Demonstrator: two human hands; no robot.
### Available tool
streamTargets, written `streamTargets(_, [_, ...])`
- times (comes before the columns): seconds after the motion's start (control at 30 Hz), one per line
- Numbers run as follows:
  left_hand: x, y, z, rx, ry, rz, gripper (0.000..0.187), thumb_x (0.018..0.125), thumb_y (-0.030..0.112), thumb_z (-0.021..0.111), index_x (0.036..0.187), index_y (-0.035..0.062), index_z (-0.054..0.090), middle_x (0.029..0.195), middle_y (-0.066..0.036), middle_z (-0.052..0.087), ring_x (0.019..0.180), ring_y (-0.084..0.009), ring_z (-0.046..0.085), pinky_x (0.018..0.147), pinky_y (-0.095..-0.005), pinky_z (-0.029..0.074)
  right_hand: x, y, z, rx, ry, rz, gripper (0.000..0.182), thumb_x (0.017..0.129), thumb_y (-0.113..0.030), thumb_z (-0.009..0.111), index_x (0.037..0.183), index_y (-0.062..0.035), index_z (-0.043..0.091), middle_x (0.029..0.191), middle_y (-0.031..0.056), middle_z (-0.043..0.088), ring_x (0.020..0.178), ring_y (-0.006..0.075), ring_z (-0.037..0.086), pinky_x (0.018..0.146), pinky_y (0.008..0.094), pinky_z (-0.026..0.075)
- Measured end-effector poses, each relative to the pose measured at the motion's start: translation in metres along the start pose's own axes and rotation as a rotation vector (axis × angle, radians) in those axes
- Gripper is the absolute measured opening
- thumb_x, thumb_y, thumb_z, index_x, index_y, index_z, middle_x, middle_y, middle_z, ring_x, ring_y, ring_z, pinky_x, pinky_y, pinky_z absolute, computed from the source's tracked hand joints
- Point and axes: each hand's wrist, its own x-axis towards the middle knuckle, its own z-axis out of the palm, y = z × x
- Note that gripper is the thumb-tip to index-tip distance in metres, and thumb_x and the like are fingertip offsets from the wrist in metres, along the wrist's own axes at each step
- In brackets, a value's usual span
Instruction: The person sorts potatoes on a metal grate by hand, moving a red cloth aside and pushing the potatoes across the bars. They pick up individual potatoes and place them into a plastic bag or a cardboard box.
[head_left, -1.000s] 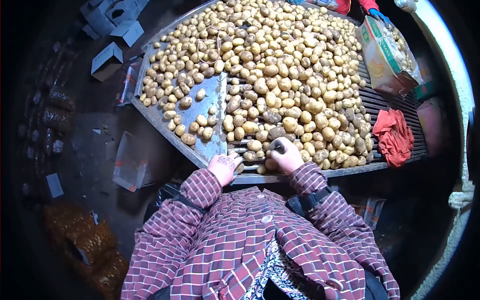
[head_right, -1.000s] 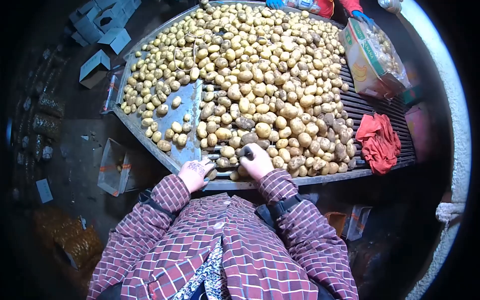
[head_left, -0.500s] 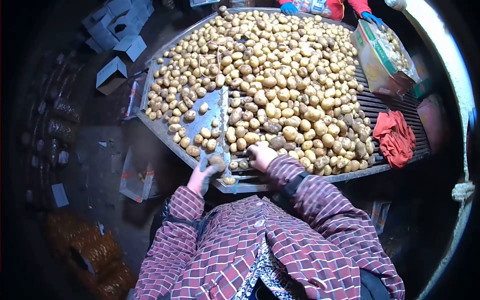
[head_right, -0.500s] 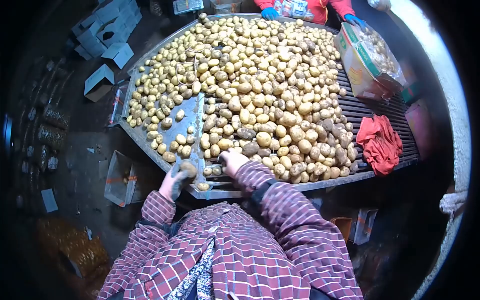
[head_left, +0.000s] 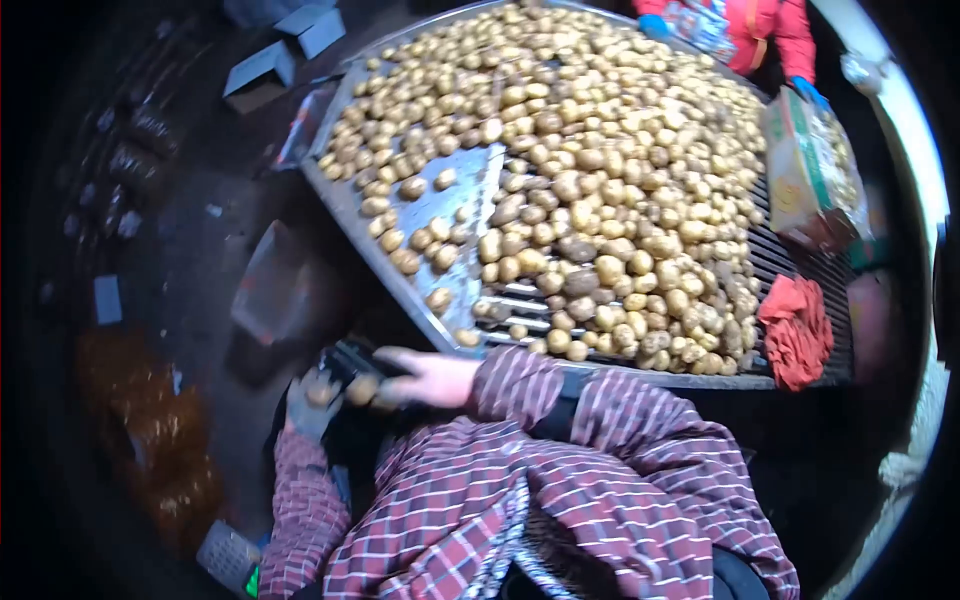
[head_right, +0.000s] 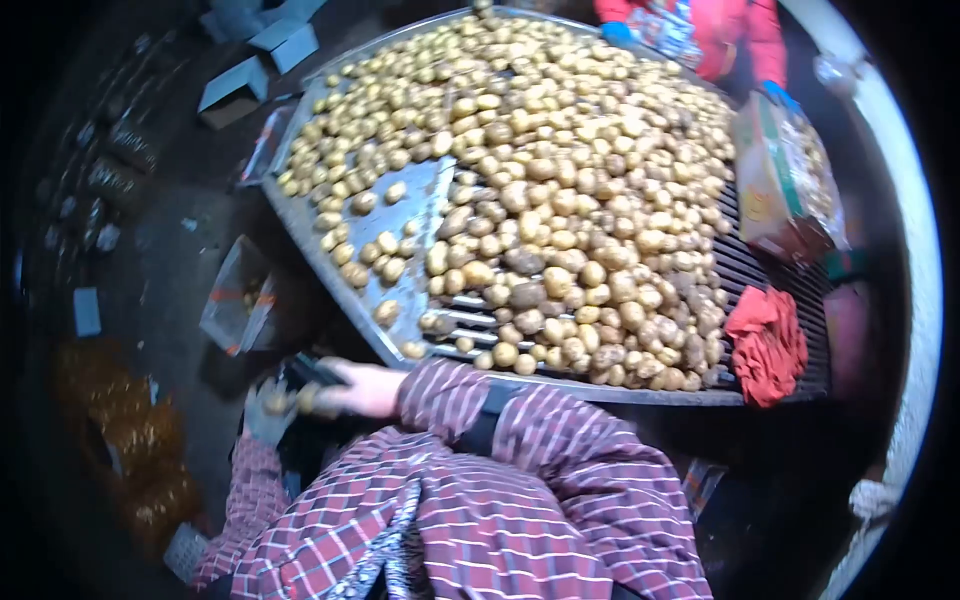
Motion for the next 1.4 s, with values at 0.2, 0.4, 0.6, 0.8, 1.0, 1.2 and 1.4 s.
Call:
streamTargets(0.2, [0.072, -0.028, -0.188, 0.674, 0.571, 0.041, 0.046, 0.094, 0.036, 0.049, 0.121, -0.0004, 0.055, 0.113, -0.013, 0.062, 0.101, -0.0265, 0.058, 0.088, -0.036, 0.047, -0.051, 0.063, -0.107, -0.684, 0.924, -0.09, 0.044, 0.074, -0.026, 0.067, 0.11, -0.0014, 0.061, 0.11, 0.0218, 0.058, 0.102, 0.0345, 0.057, 0.091, 0.0427, 0.046])
streamTargets(0.4, [0.076, -0.002, 0.067, 0.89, 0.239, 0.974, 0.027, 0.092, 0.008, 0.054, 0.114, -0.0065, 0.057, 0.116, -0.014, 0.06, 0.108, -0.0215, 0.056, 0.095, -0.0324, 0.043, -0.131, 0.12, -0.133, -1.109, 1.06, 0.362, 0.054, 0.068, -0.036, 0.077, 0.115, -0.0149, 0.06, 0.132, 0.0212, 0.042, 0.122, 0.0407, 0.039, 0.1, 0.0511, 0.037])
streamTargets(0.6, [0.049, -0.069, 0.336, 1.526, -0.643, 1.359, 0.034, 0.07, 0.004, 0.065, 0.104, 0.0041, 0.063, 0.097, -0.017, 0.064, 0.092, -0.0347, 0.061, 0.084, -0.0409, 0.049, -0.151, 0.125, -0.132, -0.842, 1.103, 0.391, 0.056, 0.062, -0.03, 0.08, 0.11, -0.011, 0.059, 0.125, 0.0199, 0.045, 0.116, 0.04, 0.043, 0.101, 0.0461, 0.039])
streamTargets(0.8, [0.055, -0.161, 0.415, 2.513, -0.41, 1.206, 0.023, 0.087, 0.02, 0.051, 0.106, 0.0148, 0.062, 0.113, -0.01, 0.056, 0.104, -0.0245, 0.056, 0.083, -0.0447, 0.045, -0.157, 0.137, -0.142, -0.655, 1.086, 0.333, 0.053, 0.06, -0.023, 0.08, 0.108, -0.012, 0.06, 0.125, 0.0151, 0.046, 0.12, 0.0358, 0.04, 0.103, 0.0437, 0.037])
streamTargets(1.0, [0.069, -0.125, 0.373, 2.3, -0.784, 1.26, 0.03, 0.073, 0.015, 0.064, 0.102, 0.0104, 0.057, 0.102, -0.011, 0.056, 0.099, -0.0284, 0.055, 0.082, -0.0413, 0.044, -0.209, 0.118, -0.148, 0.853, 1.231, -0.034, 0.04, 0.072, -0.011, 0.07, 0.109, -0.005, 0.056, 0.105, 0.0101, 0.059, 0.099, 0.0234, 0.059, 0.089, 0.0344, 0.05])
streamTargets(1.2, [0.049, -0.066, 0.342, 0.409, -0.708, -0.017, 0.033, 0.073, 0.002, 0.055, 0.106, 0.0062, 0.054, 0.097, -0.008, 0.057, 0.082, -0.0204, 0.06, 0.07, -0.0313, 0.054, -0.211, 0.087, -0.177, 0.197, 1.268, 0.078, 0.026, 0.079, -0.017, 0.068, 0.1, -0.0012, 0.065, 0.093, 0.0064, 0.065, 0.089, 0.0136, 0.059, 0.082, 0.0277, 0.048])
streamTargets(1.4, [0.07, -0.067, 0.335, 0.988, -0.611, 0.287, 0.015, 0.084, 0.013, 0.065, 0.097, 0.0043, 0.064, 0.079, -0.003, 0.062, 0.067, -0.0114, 0.059, 0.064, -0.0258, 0.049, -0.117, 0.1, -0.15, -0.796, 0.751, 0.565, 0.047, 0.074, -0.03, 0.071, 0.117, -0.0126, 0.059, 0.11, 0.0154, 0.054, 0.101, 0.0347, 0.058, 0.087, 0.0412, 0.049])
